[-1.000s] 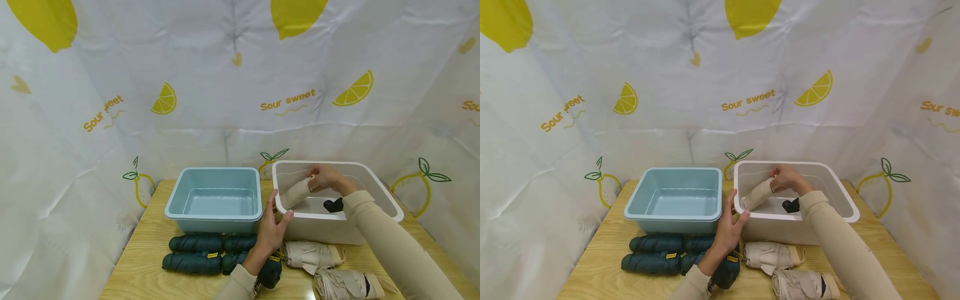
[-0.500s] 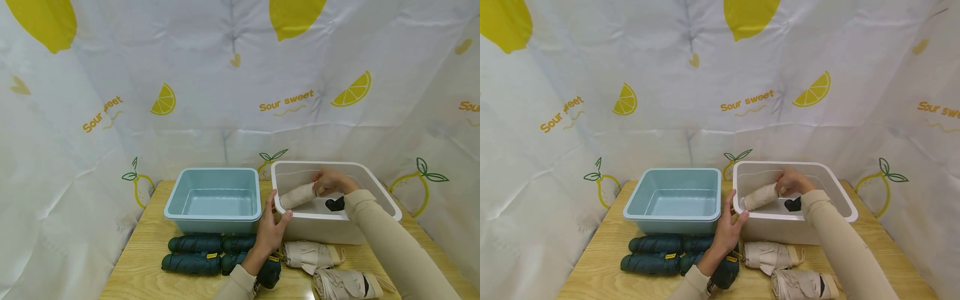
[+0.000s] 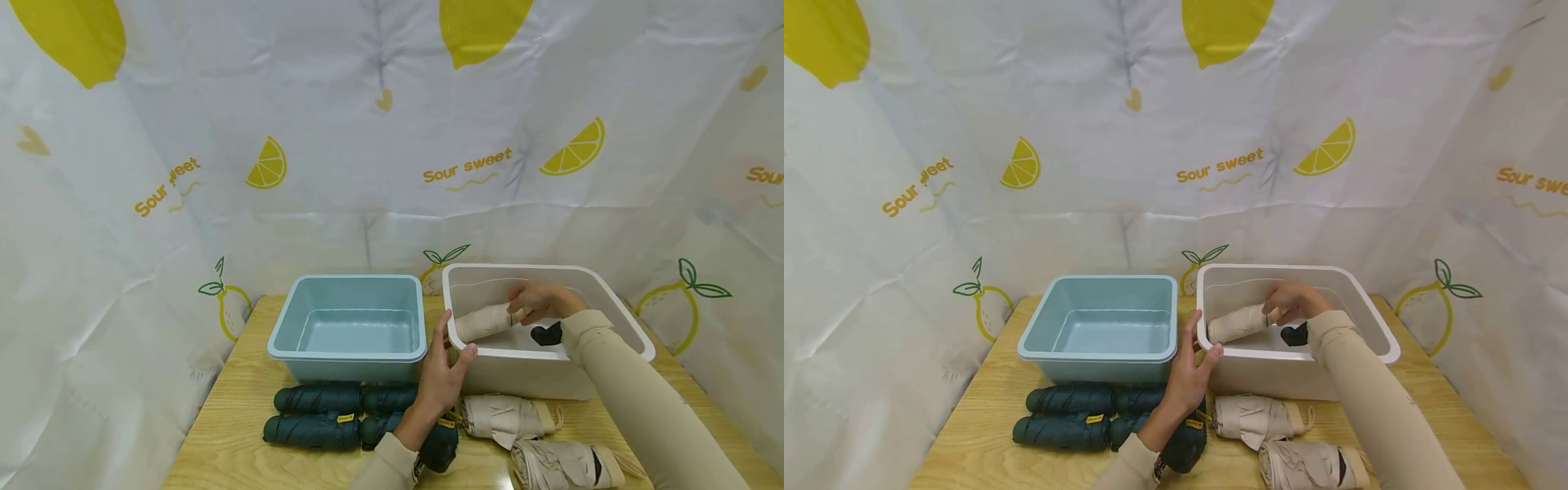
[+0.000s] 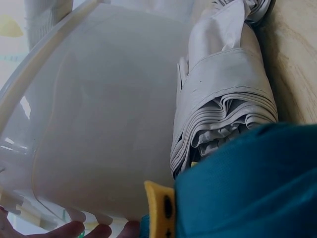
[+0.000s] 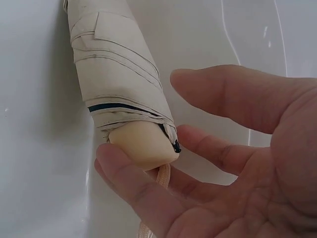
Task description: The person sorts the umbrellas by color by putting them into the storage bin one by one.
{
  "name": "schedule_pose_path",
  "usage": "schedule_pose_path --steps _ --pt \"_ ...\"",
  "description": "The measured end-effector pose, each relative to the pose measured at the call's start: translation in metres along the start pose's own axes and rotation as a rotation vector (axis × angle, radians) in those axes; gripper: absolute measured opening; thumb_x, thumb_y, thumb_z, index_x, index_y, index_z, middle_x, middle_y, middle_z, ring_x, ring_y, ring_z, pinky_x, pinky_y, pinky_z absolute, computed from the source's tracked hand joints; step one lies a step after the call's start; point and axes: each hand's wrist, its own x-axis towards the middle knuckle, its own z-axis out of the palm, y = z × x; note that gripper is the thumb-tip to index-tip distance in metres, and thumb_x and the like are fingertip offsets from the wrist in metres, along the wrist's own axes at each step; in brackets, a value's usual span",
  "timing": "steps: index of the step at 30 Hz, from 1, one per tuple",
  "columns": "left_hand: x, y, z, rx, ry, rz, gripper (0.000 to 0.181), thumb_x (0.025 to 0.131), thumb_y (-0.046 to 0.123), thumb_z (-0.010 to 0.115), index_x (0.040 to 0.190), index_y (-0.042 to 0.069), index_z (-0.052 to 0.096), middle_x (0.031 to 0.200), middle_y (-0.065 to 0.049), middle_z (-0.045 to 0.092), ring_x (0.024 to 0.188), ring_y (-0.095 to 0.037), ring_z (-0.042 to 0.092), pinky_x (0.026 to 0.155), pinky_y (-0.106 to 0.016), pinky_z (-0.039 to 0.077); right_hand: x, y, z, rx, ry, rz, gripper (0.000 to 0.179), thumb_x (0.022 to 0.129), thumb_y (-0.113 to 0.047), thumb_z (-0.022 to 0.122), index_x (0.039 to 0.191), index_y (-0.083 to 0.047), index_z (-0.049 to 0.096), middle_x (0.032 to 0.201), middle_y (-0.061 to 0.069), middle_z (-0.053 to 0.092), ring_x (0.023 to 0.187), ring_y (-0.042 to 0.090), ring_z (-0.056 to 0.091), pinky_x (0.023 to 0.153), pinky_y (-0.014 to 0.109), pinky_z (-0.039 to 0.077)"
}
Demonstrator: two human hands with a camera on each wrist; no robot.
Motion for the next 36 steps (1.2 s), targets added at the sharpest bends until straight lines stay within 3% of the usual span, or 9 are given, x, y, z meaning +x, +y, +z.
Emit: schedule_pose_path --steps 7,15,22,27,33,36 --pt "0.0 0.0 -0.001 0.017 0.0 -0.004 0.073 0.101 0.046 0.059 0.161 0.043 0.019 0.151 -0.003 0.049 0.136 -0.026 0.052 0.103 -0.052 0.048 -0.001 -0.001 0.001 -0.012 0.003 -0.014 0.06 0.099 -0.01 0.06 0.145 0.015 0.032 0.131 0.022 0.04 0.108 0.028 0.052 0.099 0.047 0.054" --pt "0.0 0.0 -0.001 0.001 0.0 0.001 0.073 0.101 0.044 0.059 0.162 0.04 0.02 0.15 -0.008 0.05 0.135 -0.027 0.053 0.103 -0.06 0.047 -0.002 0.0 -0.001 0.001 -0.018 -0.023 0.061 0.103 -0.014 0.054 0.147 0.017 0.027 0.151 0.038 0.028 0.134 0.048 0.044 0.108 0.055 0.047" --pt "0.001 0.0 -0.001 0.009 0.006 -0.004 0.072 0.1 0.046 0.06 0.161 0.042 0.021 0.15 -0.005 0.05 0.135 -0.025 0.052 0.105 -0.06 0.046 -0.005 -0.009 -0.005 0.012 -0.01 -0.033 0.062 0.107 -0.02 0.049 0.152 0.014 0.023 0.154 0.038 0.028 0.134 0.053 0.048 0.106 0.054 0.049" --pt "0.0 0.0 -0.001 0.019 0.004 -0.004 0.072 0.101 0.046 0.059 0.162 0.04 0.021 0.151 -0.006 0.049 0.137 -0.026 0.051 0.105 -0.06 0.045 -0.022 -0.024 -0.009 0.005 0.048 -0.121 0.061 0.107 -0.022 0.052 0.151 0.012 0.029 0.151 0.034 0.038 0.13 0.046 0.054 0.105 0.053 0.05" --pt "0.0 0.0 -0.001 0.027 0.003 -0.004 0.072 0.101 0.047 0.058 0.162 0.042 0.02 0.151 -0.005 0.049 0.136 -0.025 0.051 0.104 -0.057 0.046 -0.054 -0.036 -0.014 -0.012 0.055 -0.262 0.058 0.107 -0.025 0.054 0.15 0.009 0.033 0.155 0.035 0.037 0.134 0.045 0.053 0.108 0.053 0.047" --pt "0.0 0.0 -0.001 0.03 0.007 0.001 0.072 0.101 0.047 0.058 0.162 0.041 0.02 0.152 -0.004 0.049 0.136 -0.024 0.051 0.104 -0.057 0.046 -0.07 -0.034 -0.014 -0.014 0.067 -0.333 0.056 0.105 -0.024 0.057 0.148 0.006 0.037 0.153 0.031 0.042 0.128 0.031 0.059 0.106 0.05 0.05"
